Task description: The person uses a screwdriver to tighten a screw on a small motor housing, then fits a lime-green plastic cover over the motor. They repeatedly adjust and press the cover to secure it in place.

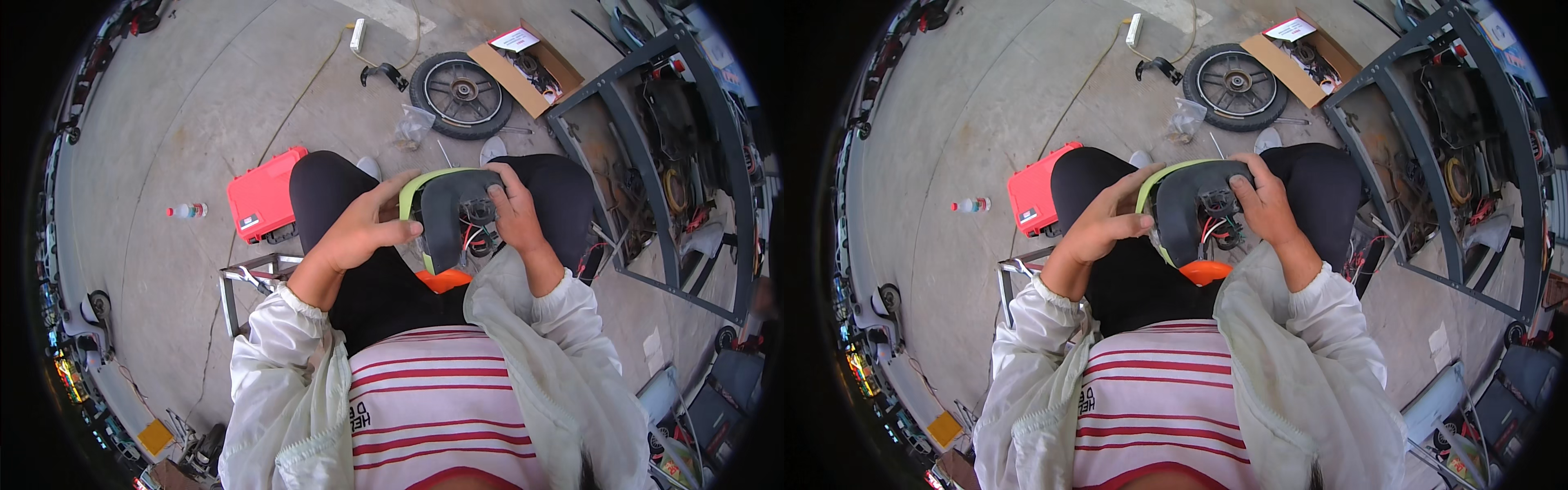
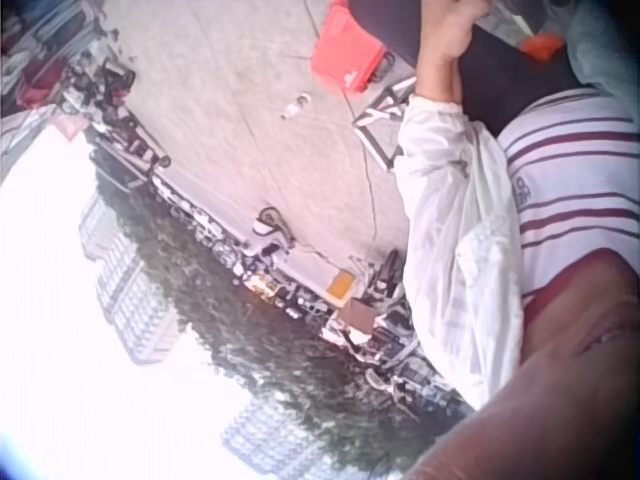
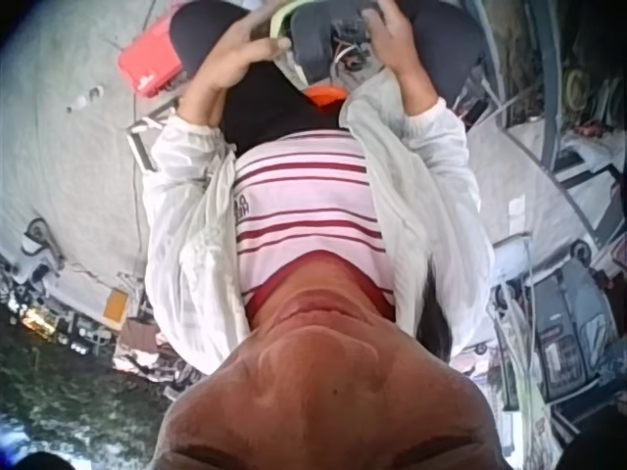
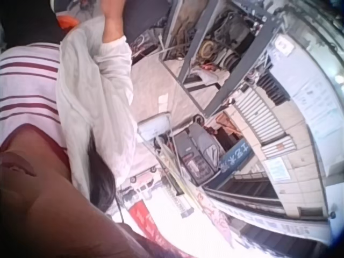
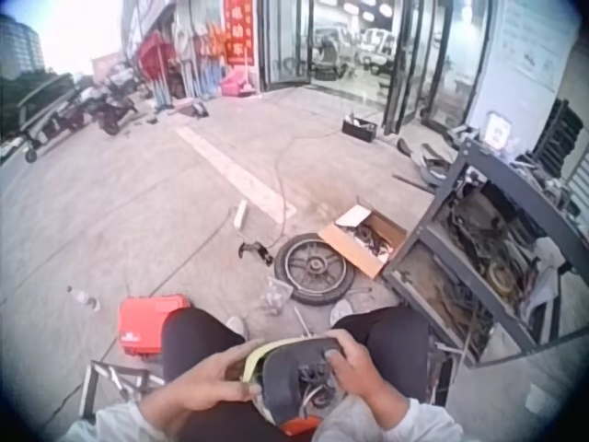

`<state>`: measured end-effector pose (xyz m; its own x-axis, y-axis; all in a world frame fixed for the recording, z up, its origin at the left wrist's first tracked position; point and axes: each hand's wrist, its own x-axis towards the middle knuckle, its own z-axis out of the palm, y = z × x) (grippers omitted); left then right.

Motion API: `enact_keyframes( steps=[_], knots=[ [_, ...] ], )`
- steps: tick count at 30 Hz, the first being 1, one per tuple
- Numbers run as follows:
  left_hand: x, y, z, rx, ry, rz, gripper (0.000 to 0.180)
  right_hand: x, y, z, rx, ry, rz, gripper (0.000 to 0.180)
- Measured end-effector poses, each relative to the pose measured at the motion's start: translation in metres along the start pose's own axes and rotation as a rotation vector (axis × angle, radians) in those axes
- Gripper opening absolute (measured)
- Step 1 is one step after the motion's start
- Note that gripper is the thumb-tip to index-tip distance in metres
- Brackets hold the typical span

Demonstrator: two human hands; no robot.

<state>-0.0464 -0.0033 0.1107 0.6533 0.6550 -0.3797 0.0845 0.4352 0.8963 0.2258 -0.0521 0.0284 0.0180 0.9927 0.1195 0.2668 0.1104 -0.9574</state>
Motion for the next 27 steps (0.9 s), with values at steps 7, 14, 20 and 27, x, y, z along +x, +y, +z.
enact_keyframes(
  steps=[7,14,20,27],
  knots=[
    [0.005,0.008,0.001,-0.035,-0.007,-0.026,0.088,0.007,-0.007,-0.008,-0.021,-0.014,0.003,0.031],
    [0.013,0.004,-0.004,-0.025,-0.012,-0.053,0.094,0.014,-0.013,-0.009,-0.023,-0.014,0.014,0.030],
    [0.014,0.001,-0.003,-0.073,0.009,-0.073,0.096,0.020,-0.016,-0.012,-0.041,-0.059,0.046,0.031],
    [0.006,0.017,0.014,0.092,0.044,0.027,0.097,0.021,-0.018,-0.009,0.004,-0.030,0.008,0.035]
  ],
)
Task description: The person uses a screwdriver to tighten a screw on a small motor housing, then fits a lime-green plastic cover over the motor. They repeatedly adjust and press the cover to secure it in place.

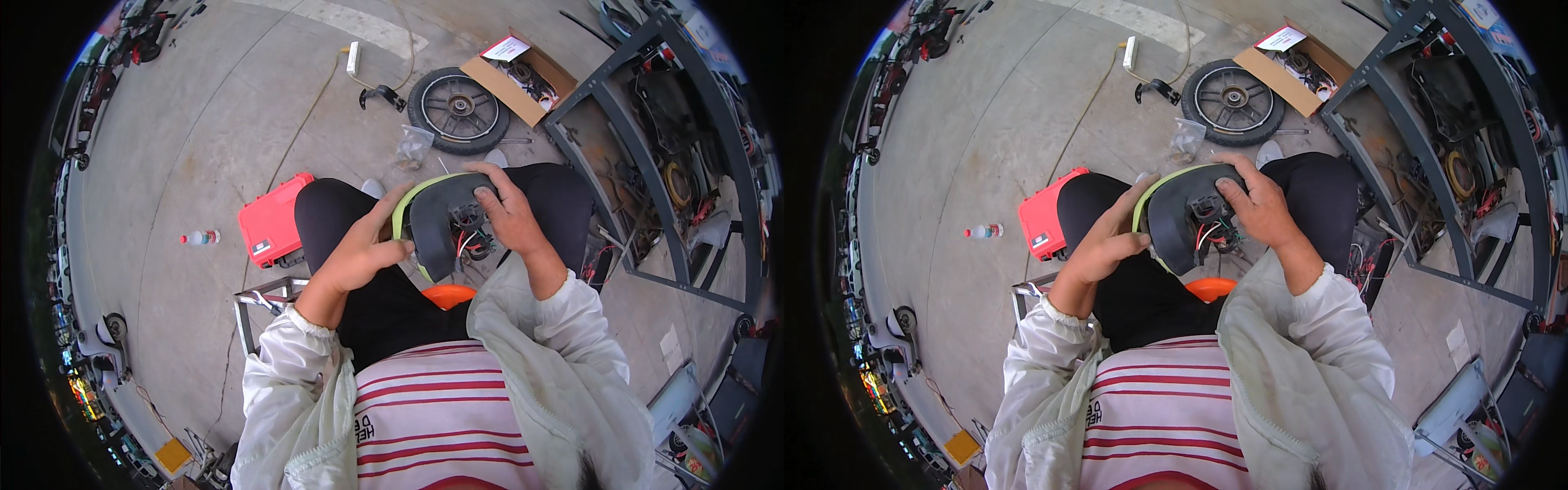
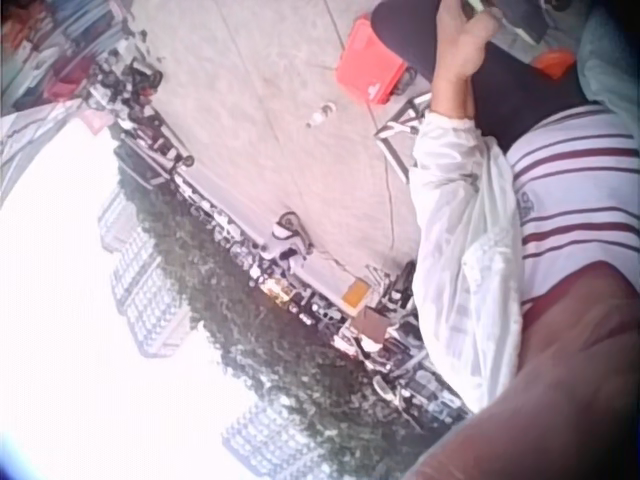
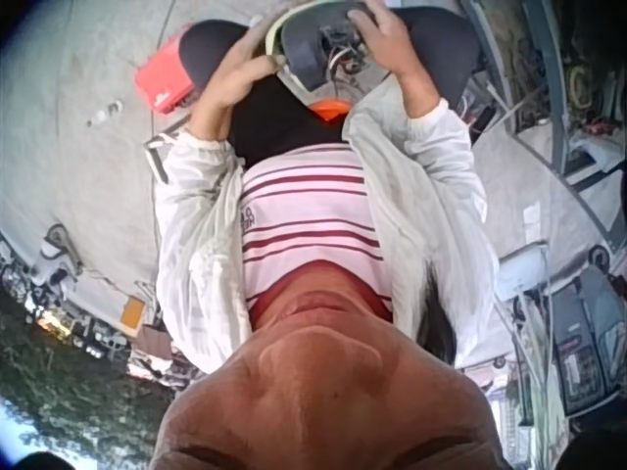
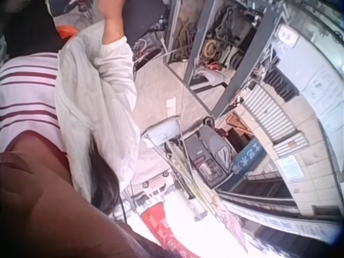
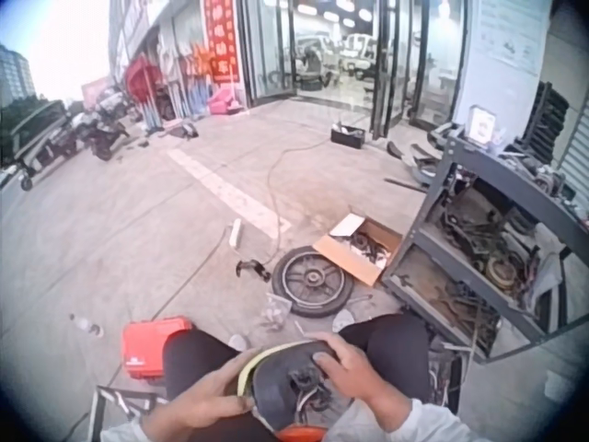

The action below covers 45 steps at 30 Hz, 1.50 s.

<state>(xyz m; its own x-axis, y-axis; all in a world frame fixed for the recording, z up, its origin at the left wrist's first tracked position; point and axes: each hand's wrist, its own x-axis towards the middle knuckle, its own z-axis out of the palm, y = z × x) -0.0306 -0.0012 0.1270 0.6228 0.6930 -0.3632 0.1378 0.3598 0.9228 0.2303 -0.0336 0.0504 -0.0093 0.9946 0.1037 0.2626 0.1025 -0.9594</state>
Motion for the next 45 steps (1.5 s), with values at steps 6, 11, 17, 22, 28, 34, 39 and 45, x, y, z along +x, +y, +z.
enact_keyframes(
  steps=[6,11,17,22,28,34,39,45],
  knots=[
    [-0.011,0.001,0.005,0.084,-0.011,-0.015,0.092,-0.017,-0.001,0.008,0.113,-0.038,0.067,0.040],
    [-0.034,-0.005,-0.001,0.047,-0.099,-0.130,0.093,-0.043,-0.008,-0.005,0.029,-0.369,0.088,0.047],
    [-0.066,-0.020,0.007,0.109,-0.203,-0.256,0.100,-0.063,-0.056,0.008,0.006,-0.716,0.269,0.081],
    [-0.073,-0.014,0.015,0.141,-0.182,-0.236,0.098,-0.056,-0.080,0.010,-0.131,-0.770,0.121,0.096],
    [-0.084,-0.018,0.016,0.409,-0.119,-0.045,0.084,-0.058,-0.113,0.023,-0.373,-0.815,0.227,0.112],
    [-0.089,-0.027,0.018,0.433,-0.140,0.003,0.085,-0.067,-0.096,0.025,-0.278,-0.819,0.205,0.109],
    [-0.089,-0.033,0.021,0.484,-0.118,0.022,0.082,-0.071,-0.088,0.025,-0.246,-0.826,0.228,0.105],
    [-0.085,-0.024,0.026,0.473,-0.162,-0.115,0.082,-0.073,-0.075,0.025,-0.152,-0.789,0.189,0.100]
  ],
)
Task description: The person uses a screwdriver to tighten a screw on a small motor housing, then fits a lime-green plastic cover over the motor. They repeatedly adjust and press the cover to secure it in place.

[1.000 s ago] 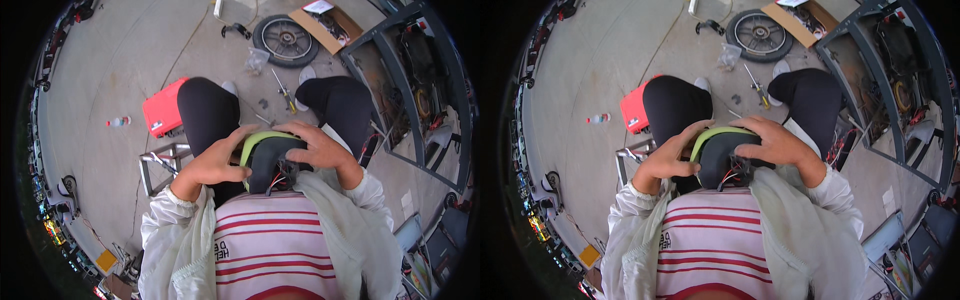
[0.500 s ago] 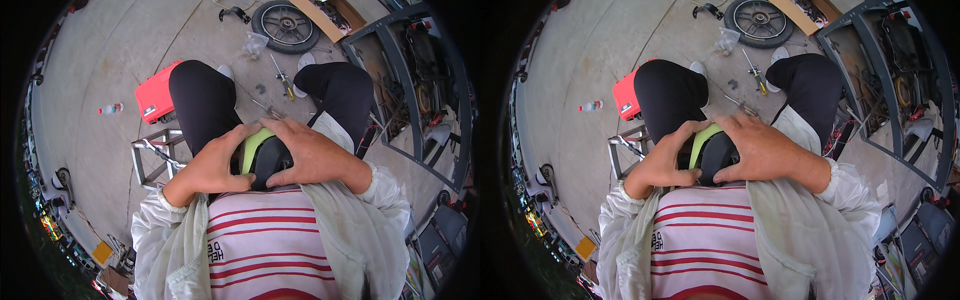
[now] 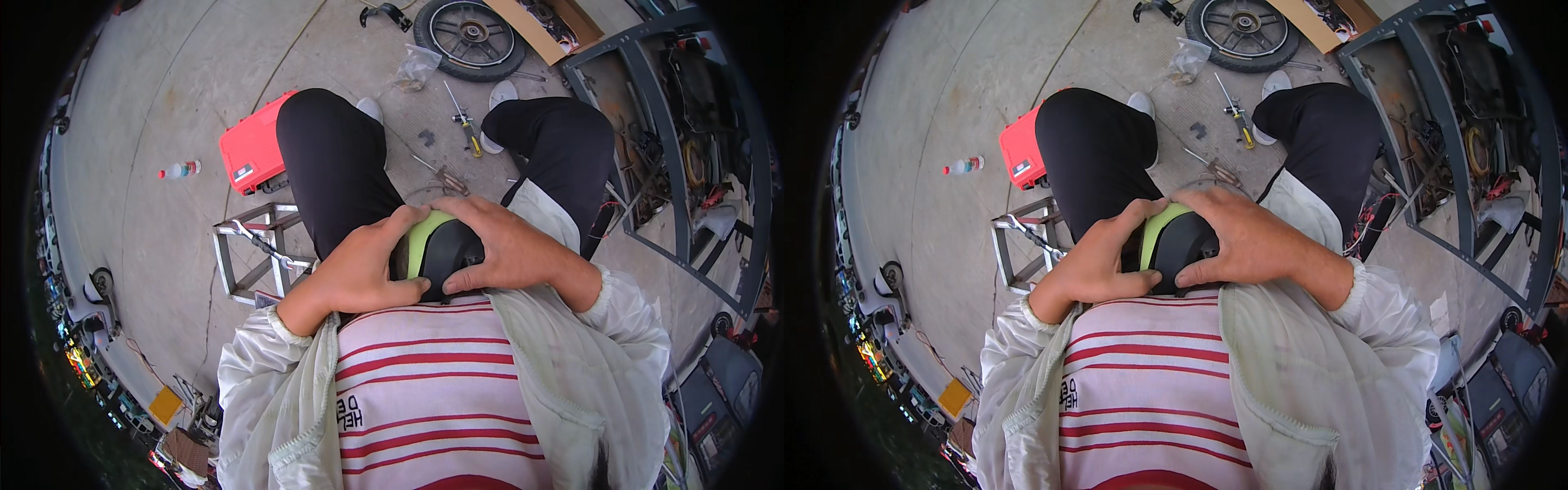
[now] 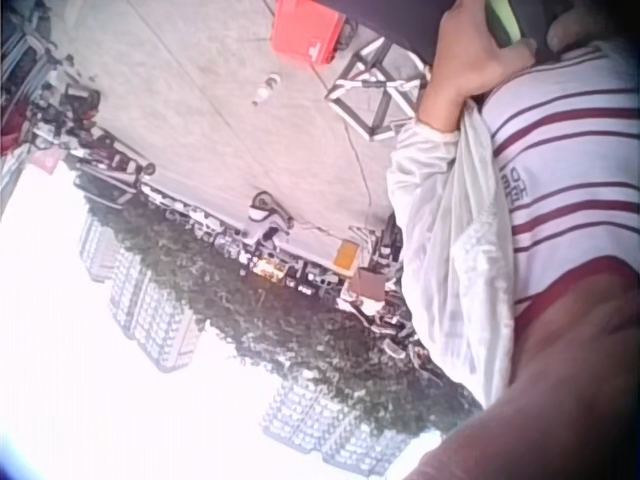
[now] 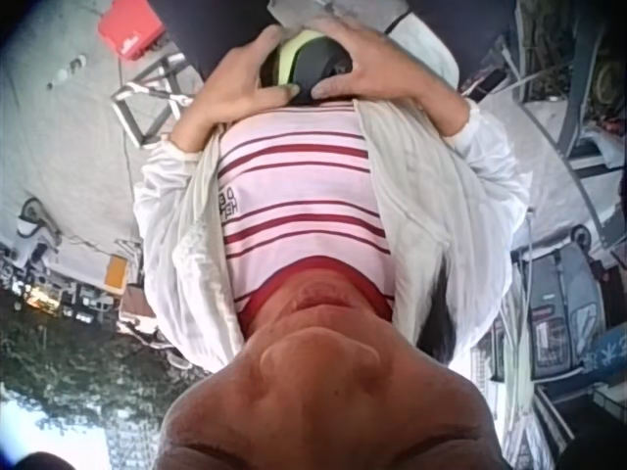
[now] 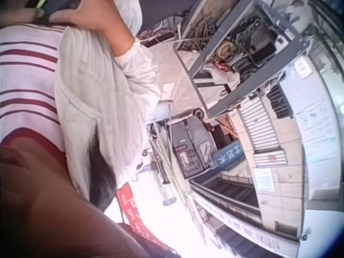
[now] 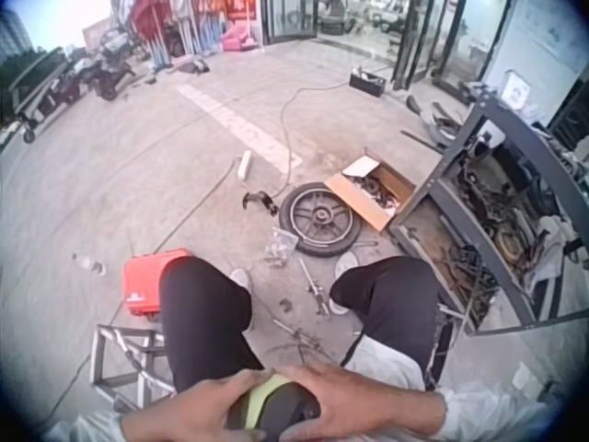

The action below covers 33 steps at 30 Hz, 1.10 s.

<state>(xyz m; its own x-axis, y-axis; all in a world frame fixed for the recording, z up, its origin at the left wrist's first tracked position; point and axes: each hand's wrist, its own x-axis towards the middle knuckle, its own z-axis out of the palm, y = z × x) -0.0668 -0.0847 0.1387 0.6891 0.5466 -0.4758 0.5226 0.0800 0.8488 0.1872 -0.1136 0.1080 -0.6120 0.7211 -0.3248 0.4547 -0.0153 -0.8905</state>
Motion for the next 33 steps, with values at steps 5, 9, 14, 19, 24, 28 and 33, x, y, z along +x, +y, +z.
enact_keyframes(
  steps=[5,9,14,19,24,28,33],
  knots=[
    [0.002,-0.016,0.012,0.024,0.092,0.076,0.088,0.002,0.019,0.003,0.067,0.020,-0.055,0.098],
    [0.006,-0.026,0.014,-0.030,0.079,0.081,0.105,0.008,0.030,0.000,0.200,-0.002,-0.011,0.094],
    [0.014,-0.044,0.016,-0.331,-0.035,0.099,0.126,0.018,0.038,-0.007,0.472,-0.058,0.029,0.085],
    [0.023,-0.052,0.022,-0.277,-0.021,0.099,0.131,0.023,0.058,-0.007,0.610,-0.084,0.035,0.077],
    [0.036,-0.068,0.041,-0.282,0.084,0.190,0.123,0.023,0.075,0.001,0.748,-0.044,0.084,0.072],
    [0.041,-0.083,0.055,-0.286,0.148,0.266,0.115,0.017,0.073,0.006,0.665,0.041,0.019,0.066],
    [0.042,-0.091,0.061,-0.266,0.199,0.334,0.108,0.017,0.069,0.001,0.553,-0.006,-0.024,0.062]
  ],
)
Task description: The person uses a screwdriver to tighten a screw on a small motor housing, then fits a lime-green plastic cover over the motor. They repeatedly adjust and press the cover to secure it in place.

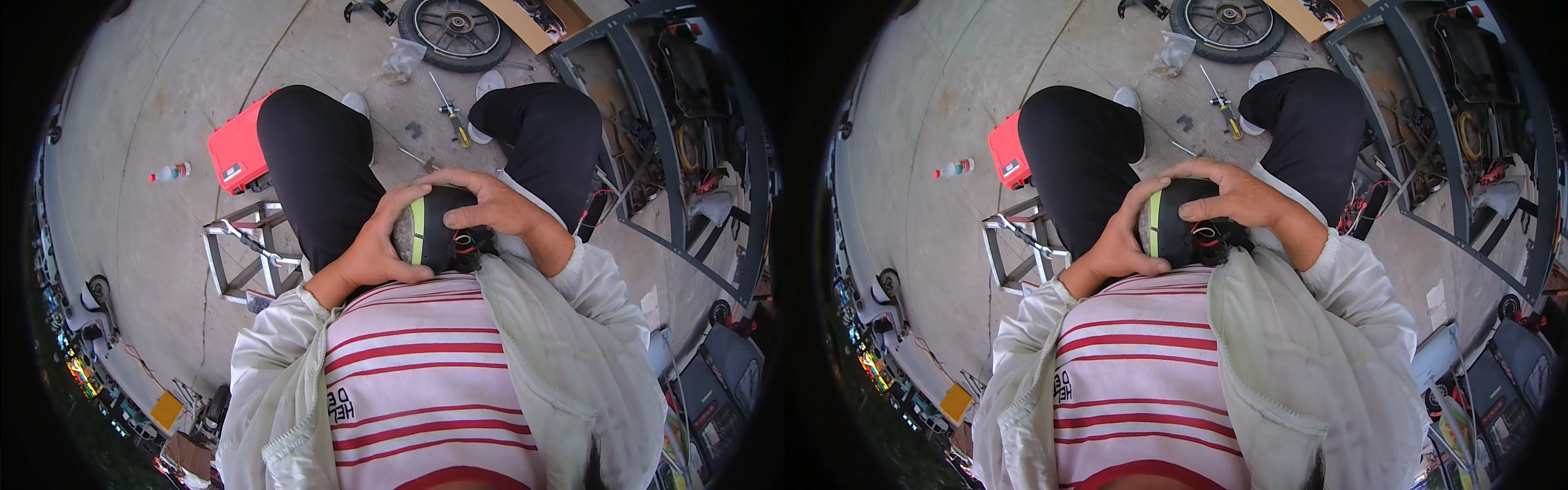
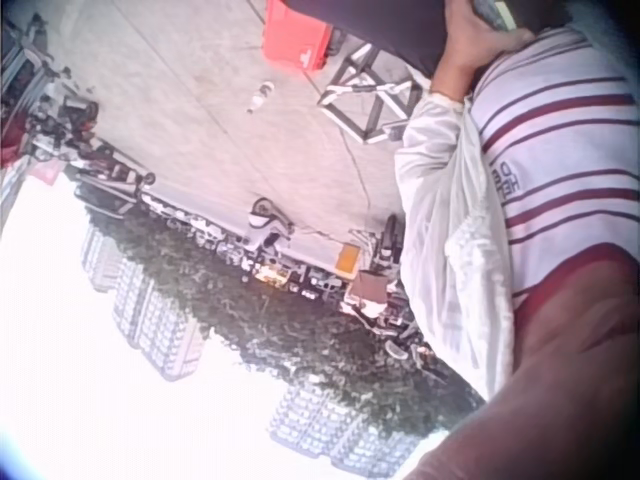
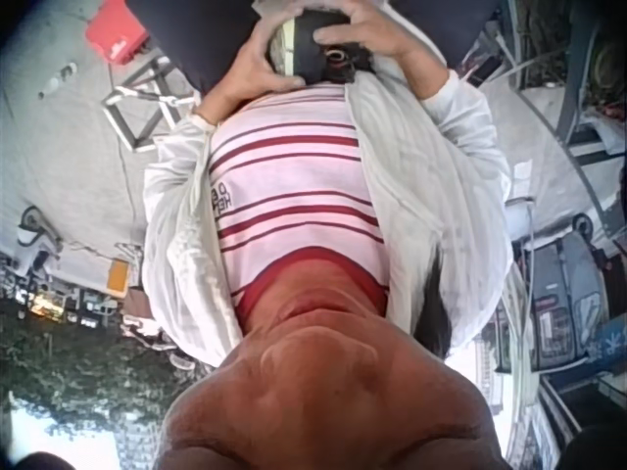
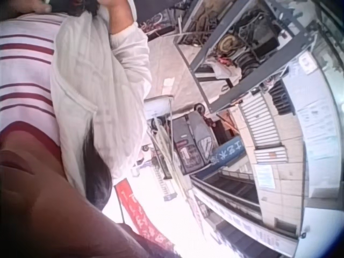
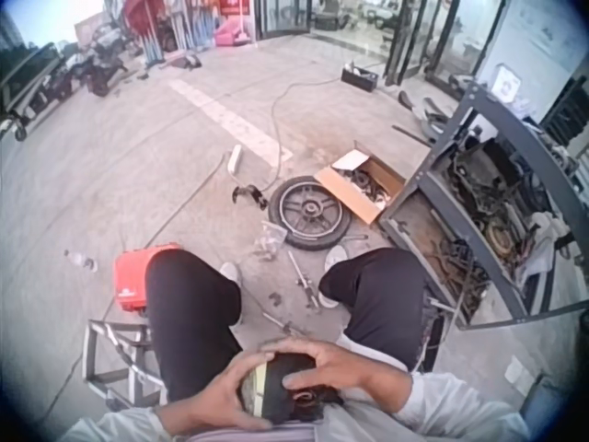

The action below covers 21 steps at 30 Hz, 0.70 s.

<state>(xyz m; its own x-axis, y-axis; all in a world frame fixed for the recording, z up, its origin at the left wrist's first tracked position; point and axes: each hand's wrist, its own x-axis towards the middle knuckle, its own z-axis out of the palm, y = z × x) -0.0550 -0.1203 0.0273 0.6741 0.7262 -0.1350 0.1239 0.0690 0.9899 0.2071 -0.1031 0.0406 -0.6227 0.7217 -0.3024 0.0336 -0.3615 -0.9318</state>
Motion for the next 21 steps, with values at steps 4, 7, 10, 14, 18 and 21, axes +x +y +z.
enact_keyframes(
  steps=[4,7,10,14,18,21],
  knots=[
    [0.021,0.004,-0.007,-0.146,0.054,-0.075,0.100,0.006,0.009,-0.004,0.300,0.178,0.016,0.047],
    [0.044,0.021,-0.015,-0.241,0.164,-0.102,0.093,0.011,0.006,-0.013,-0.060,0.543,-0.321,0.045],
    [0.067,0.019,-0.019,-0.462,0.390,-0.087,0.083,0.009,-0.006,-0.005,-0.598,0.809,-0.519,0.058],
    [0.096,0.045,-0.019,-0.697,0.555,-0.188,0.085,0.020,-0.024,0.024,-0.983,0.903,-0.434,0.084],
    [0.112,0.045,-0.008,-0.772,0.589,-0.232,0.089,0.039,-0.036,0.019,-1.138,0.918,-0.439,0.090],
    [0.116,0.048,-0.008,-0.658,0.604,-0.339,0.091,0.050,-0.020,0.011,-0.961,0.878,-0.420,0.088]
  ],
)
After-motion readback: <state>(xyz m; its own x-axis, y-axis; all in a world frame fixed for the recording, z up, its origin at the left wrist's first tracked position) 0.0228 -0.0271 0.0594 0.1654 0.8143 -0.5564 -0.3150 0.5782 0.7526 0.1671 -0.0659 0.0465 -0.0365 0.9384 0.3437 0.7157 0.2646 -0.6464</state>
